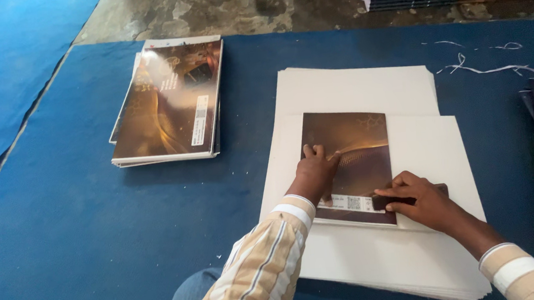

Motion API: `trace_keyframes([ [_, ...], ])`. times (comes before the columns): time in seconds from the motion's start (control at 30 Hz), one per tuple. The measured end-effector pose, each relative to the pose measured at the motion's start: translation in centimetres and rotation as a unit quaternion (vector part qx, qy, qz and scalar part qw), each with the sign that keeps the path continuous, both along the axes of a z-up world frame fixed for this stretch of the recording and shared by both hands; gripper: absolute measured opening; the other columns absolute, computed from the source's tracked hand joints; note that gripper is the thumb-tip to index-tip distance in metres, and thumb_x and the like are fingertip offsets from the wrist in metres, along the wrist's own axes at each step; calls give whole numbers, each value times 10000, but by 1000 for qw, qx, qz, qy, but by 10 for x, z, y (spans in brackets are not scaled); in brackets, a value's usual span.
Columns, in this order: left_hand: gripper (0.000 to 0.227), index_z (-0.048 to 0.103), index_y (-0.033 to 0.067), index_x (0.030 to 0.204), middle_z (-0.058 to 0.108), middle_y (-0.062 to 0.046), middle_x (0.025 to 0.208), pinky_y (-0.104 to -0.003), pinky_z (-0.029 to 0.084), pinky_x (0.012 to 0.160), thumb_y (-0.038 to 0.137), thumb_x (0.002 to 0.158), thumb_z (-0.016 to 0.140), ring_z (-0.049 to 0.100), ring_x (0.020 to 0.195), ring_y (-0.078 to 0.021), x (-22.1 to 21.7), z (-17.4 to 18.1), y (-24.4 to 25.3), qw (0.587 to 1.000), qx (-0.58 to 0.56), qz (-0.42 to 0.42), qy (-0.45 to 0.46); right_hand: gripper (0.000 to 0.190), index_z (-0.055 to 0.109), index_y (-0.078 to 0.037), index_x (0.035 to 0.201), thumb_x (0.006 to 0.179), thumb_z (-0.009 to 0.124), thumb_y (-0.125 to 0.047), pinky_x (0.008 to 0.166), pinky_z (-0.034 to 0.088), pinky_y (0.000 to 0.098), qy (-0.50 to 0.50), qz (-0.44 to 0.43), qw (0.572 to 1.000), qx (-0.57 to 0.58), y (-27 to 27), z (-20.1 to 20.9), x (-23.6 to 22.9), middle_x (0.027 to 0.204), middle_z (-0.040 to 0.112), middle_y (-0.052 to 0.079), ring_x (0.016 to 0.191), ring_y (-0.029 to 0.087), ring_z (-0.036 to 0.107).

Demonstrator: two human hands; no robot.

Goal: The person wraps a book with a brown cover in a white sheet of paper. They place the book on the paper, fold the paper over the cover, and use a small wooden tool to press and smooth the fold. This process is repeated for multiple books.

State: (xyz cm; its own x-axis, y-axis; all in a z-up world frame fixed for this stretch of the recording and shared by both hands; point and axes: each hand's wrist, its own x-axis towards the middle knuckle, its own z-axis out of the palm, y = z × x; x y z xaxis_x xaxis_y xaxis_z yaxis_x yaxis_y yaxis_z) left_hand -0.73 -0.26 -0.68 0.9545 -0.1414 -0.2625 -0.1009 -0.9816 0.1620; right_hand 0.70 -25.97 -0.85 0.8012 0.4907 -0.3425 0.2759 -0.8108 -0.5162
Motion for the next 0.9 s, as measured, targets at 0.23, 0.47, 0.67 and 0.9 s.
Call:
trace_keyframes([
  [0.23, 1256, 333, 240, 1582, 199, -327, 1616, -467, 328, 1200, 289, 533, 1022, 150, 1496, -558, 1, -13, 9, 999, -38, -18, 16, 389, 765, -317, 1218, 836, 824, -264, 959, 562, 320, -2, 11, 1000, 6, -1, 2, -10, 1075, 659, -8, 1028, 150, 662],
  [0.47, 1097, 384, 288, 1550, 210, -289, 1630, -484, 334, 1176, 211, 626, 970, 190, 1505, -507, 2, -33, -3, 998, -19, 23, -50, 409, 762, -343, 1218, 817, 819, -287, 980, 547, 301, -9, 14, 1000, -10, -3, -6, -5, 1116, 674, -30, 1058, 123, 668],
  [0.67, 745, 546, 203, 1409, 369, -226, 1576, -485, 463, 1051, 131, 734, 852, 402, 1420, -415, -10, -39, -7, 992, -37, 75, -97, 416, 756, -349, 1231, 824, 819, -288, 955, 549, 301, -1, 21, 1000, -14, -11, -18, -2, 1120, 653, -32, 1044, 124, 672],
  [0.9, 354, 653, 139, 1267, 445, -227, 1531, -480, 542, 933, 149, 914, 670, 476, 1357, -400, -17, -63, -15, 981, -49, 125, -141, 475, 738, -358, 1283, 825, 796, -243, 974, 525, 316, -5, 28, 999, -30, -8, -17, -2, 1130, 639, -22, 1077, 138, 635],
])
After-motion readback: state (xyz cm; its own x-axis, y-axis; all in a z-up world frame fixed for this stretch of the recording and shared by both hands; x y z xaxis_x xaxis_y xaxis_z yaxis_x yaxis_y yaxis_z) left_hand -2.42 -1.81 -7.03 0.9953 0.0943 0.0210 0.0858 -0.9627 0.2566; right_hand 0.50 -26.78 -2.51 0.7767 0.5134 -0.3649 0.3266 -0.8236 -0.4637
